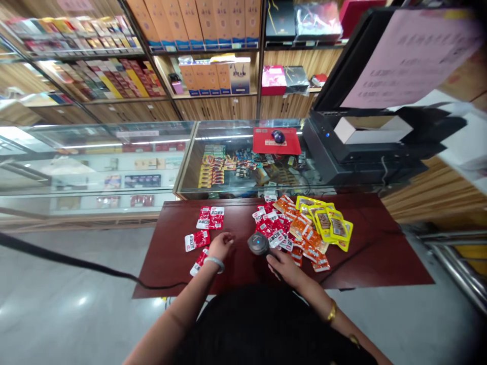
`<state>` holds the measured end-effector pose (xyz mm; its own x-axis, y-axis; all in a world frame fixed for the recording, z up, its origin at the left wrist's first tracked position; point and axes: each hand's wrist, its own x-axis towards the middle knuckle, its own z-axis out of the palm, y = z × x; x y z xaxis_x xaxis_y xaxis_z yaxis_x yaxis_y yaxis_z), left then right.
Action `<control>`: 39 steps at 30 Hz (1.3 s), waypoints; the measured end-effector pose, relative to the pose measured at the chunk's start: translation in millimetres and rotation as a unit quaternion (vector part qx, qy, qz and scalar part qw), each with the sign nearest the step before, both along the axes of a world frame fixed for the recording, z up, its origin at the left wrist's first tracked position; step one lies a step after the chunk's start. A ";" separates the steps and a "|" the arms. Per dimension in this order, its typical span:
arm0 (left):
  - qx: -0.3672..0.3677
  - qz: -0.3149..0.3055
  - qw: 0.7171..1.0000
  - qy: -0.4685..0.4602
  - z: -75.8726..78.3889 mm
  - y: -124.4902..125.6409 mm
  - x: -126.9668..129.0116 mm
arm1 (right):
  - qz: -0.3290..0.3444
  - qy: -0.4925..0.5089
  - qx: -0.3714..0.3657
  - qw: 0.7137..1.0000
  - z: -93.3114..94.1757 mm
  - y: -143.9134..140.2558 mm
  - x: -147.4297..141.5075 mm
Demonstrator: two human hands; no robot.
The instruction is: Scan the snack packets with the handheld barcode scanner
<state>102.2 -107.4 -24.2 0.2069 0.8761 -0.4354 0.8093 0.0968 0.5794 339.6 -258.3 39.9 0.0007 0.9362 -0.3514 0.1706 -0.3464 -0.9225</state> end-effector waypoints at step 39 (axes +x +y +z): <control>-0.083 -0.021 0.995 -0.050 -12.3 -8.0 34.6 | 0.010 0.033 -0.026 0.999 -8.3 -23.2 7.0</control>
<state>136.8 -115.4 -36.5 0.2912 0.7834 -0.5492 0.7538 0.1656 0.6359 346.6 -281.6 31.6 -0.0431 0.9162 -0.3983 0.1174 -0.3913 -0.9127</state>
